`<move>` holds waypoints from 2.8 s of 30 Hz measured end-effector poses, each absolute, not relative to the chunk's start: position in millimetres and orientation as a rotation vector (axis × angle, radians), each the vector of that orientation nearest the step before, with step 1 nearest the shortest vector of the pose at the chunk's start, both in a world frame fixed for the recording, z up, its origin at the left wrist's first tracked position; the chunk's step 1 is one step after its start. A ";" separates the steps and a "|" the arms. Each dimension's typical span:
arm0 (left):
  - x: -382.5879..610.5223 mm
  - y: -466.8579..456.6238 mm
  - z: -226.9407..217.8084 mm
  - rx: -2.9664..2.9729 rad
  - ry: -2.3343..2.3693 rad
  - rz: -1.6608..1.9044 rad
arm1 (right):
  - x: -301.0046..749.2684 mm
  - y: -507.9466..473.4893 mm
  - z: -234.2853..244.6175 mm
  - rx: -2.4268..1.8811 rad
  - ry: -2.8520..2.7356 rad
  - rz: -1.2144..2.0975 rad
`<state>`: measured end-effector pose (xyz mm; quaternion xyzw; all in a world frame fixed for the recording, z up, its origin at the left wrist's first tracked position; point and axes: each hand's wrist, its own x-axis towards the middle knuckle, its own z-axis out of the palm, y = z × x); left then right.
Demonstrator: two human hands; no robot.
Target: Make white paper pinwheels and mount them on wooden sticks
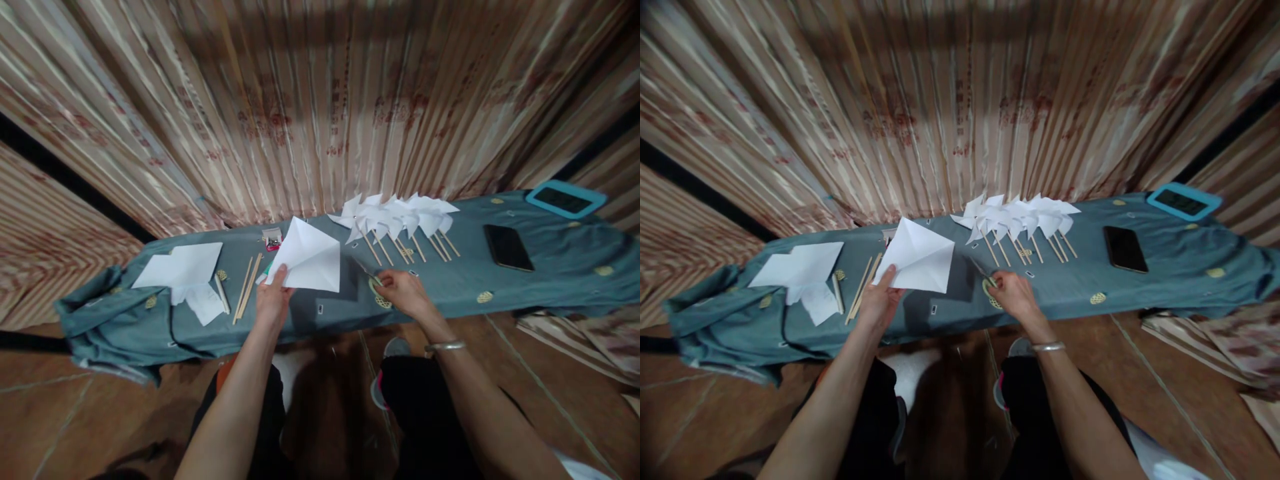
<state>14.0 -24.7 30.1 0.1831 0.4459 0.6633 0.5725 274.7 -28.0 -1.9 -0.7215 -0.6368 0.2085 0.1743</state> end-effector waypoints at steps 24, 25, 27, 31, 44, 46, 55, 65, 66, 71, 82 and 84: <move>13.4 7.1 40.7 0.174 1.062 1.764 | 251.7 -51.0 25.9 -1.147 -1.014 1.673; 11.2 5.6 40.5 0.188 1.047 1.763 | 251.6 -52.9 24.8 -1.145 -1.058 1.662; 6.0 2.3 40.5 0.233 1.008 1.757 | 249.5 -57.4 21.5 -1.148 -1.162 1.653; -5.2 -2.7 42.1 0.295 0.968 1.726 | 236.9 -69.0 12.2 -1.161 -1.317 1.705; -26.1 -8.0 35.4 0.341 0.916 1.678 | 199.4 -83.1 6.7 -1.093 -1.328 1.809; -27.5 -9.2 35.1 0.351 0.902 1.673 | 197.9 -81.1 7.5 -1.109 -1.336 1.804; -26.7 -13.1 38.3 0.317 0.929 1.661 | 192.3 -78.2 10.0 -1.100 -1.336 1.802; -22.4 -14.3 37.8 0.298 0.923 1.648 | 192.3 -77.0 13.8 -1.117 -1.342 1.795; -21.5 -14.4 38.1 0.293 0.919 1.647 | 192.8 -76.7 14.2 -1.123 -1.334 1.796; -18.0 -14.6 39.4 0.307 0.903 1.649 | 194.3 -76.4 14.3 -1.136 -1.329 1.784; -19.2 -14.2 35.9 0.422 0.921 1.629 | 194.5 -77.0 13.2 -1.124 -1.321 1.756; -19.1 -14.2 36.9 0.406 0.921 1.638 | 194.8 -76.9 13.4 -1.125 -1.321 1.757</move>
